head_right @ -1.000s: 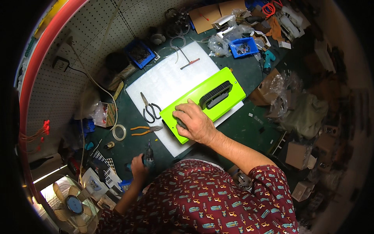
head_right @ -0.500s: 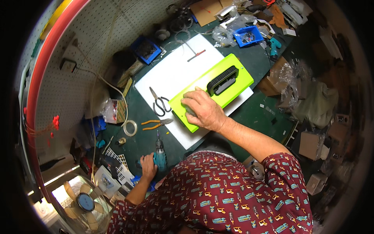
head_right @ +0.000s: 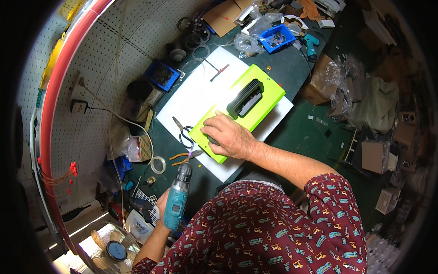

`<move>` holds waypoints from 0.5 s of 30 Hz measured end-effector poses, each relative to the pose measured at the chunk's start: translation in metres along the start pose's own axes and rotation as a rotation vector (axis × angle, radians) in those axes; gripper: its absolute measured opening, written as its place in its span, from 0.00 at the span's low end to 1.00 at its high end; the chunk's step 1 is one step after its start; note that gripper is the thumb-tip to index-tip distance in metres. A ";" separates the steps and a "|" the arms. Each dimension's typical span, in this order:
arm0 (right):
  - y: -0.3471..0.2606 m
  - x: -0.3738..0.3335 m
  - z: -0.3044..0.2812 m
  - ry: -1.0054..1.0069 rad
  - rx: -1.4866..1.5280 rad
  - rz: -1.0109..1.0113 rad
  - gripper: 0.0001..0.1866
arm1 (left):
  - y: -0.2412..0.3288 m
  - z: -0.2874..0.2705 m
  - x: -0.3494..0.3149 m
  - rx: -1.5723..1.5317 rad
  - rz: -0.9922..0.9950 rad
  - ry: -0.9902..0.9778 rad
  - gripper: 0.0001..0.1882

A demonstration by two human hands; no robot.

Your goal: The person assembles a portable electronic device by connecting wires, attaching a white plastic cover, and securing a green casing with screws. They use a cordless drill to fasten screws and handle various components on a cluttered workbench.

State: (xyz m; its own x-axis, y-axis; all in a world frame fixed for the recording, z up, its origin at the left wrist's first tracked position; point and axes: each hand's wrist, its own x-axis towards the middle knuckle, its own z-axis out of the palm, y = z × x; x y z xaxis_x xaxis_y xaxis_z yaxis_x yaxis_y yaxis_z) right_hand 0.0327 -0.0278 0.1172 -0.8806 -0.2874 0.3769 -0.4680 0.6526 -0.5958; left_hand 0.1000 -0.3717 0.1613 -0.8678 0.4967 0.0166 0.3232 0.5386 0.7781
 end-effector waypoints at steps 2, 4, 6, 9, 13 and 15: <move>0.000 0.001 -0.001 0.001 0.002 -0.002 0.26 | 0.002 0.004 0.000 -0.079 -0.074 -0.059 0.13; 0.000 0.001 0.000 0.005 0.008 -0.007 0.26 | 0.001 0.011 -0.005 -0.136 -0.127 -0.078 0.14; 0.000 0.001 0.000 0.004 0.001 -0.005 0.26 | -0.006 0.013 -0.009 -0.105 -0.107 -0.102 0.14; 0.000 0.000 0.001 0.007 -0.010 -0.001 0.26 | -0.008 0.012 -0.012 -0.101 -0.104 -0.124 0.15; 0.001 -0.001 0.002 0.005 -0.006 0.003 0.26 | -0.012 0.014 -0.011 -0.093 -0.062 -0.102 0.16; 0.001 -0.001 0.002 0.005 -0.001 0.004 0.26 | -0.010 0.014 -0.010 -0.074 -0.034 -0.086 0.15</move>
State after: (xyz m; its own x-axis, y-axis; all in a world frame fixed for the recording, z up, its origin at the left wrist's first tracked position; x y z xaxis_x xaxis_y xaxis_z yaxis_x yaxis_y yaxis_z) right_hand 0.0328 -0.0282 0.1145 -0.8822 -0.2812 0.3777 -0.4642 0.6548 -0.5965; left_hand 0.1108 -0.3727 0.1450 -0.8412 0.5371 -0.0619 0.2627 0.5062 0.8214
